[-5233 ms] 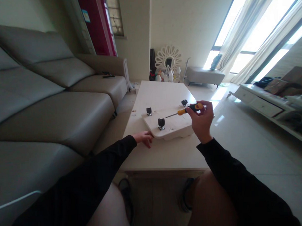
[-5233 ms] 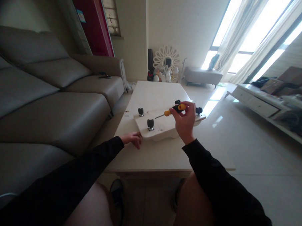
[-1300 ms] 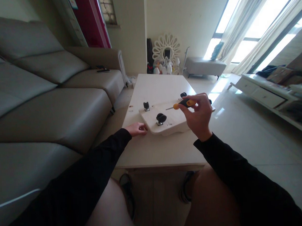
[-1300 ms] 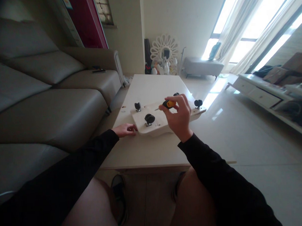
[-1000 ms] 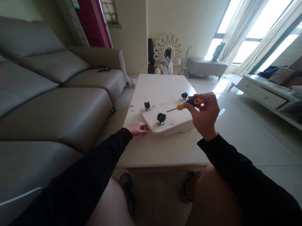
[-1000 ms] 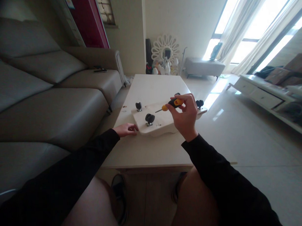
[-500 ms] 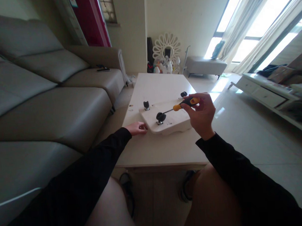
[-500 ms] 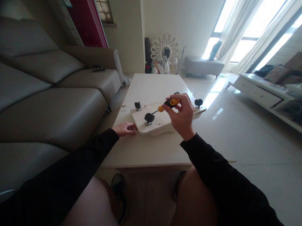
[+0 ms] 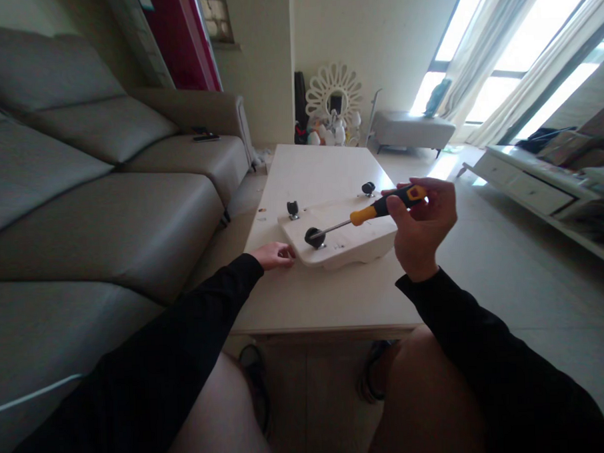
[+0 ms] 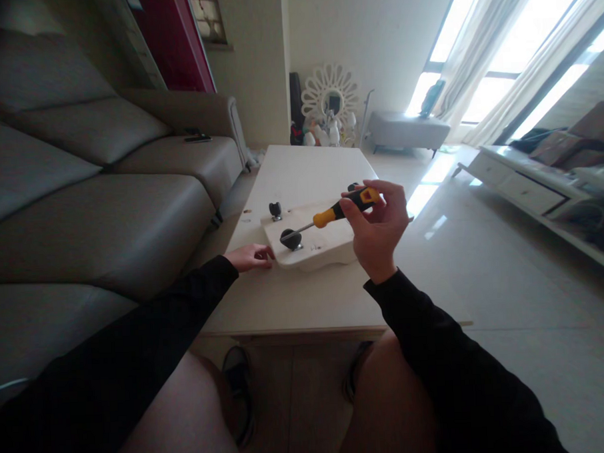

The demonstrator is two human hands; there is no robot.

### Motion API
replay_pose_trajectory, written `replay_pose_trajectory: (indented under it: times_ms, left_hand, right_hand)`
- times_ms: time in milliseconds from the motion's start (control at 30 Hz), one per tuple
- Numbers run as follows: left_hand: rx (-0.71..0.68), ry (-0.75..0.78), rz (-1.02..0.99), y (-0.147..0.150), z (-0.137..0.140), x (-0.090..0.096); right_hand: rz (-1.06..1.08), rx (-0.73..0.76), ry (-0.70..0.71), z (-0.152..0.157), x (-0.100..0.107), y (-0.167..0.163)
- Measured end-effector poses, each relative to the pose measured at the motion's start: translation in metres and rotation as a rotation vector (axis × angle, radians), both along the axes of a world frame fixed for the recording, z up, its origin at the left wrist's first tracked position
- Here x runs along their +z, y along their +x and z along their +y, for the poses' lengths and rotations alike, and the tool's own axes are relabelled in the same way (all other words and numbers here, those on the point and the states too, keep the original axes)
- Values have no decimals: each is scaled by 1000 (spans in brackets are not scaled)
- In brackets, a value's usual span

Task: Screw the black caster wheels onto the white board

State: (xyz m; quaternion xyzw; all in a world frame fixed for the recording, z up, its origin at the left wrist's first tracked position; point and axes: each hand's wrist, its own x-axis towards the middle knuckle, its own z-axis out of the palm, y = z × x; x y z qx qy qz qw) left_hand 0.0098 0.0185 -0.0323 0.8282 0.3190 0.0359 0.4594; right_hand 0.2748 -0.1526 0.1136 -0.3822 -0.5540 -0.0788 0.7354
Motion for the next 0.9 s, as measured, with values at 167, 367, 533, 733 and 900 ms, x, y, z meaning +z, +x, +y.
replay_pose_trajectory:
  times_ms: [167, 367, 533, 733, 900]
  left_hand:
    - [7, 2, 10, 0, 0, 0]
    - [26, 12, 26, 1, -1, 1]
    - [17, 8, 13, 1, -3, 4]
    - [16, 8, 12, 1, -4, 5]
    - [5, 3, 14, 2, -4, 6]
  right_hand:
    - [-4, -22, -22, 0, -1, 0]
    - [-6, -23, -78, 1, -5, 1]
    - [7, -83, -110, 5, -7, 5]
    - [40, -82, -145, 9, -10, 7]
    - [95, 1, -192, 12, -13, -1]
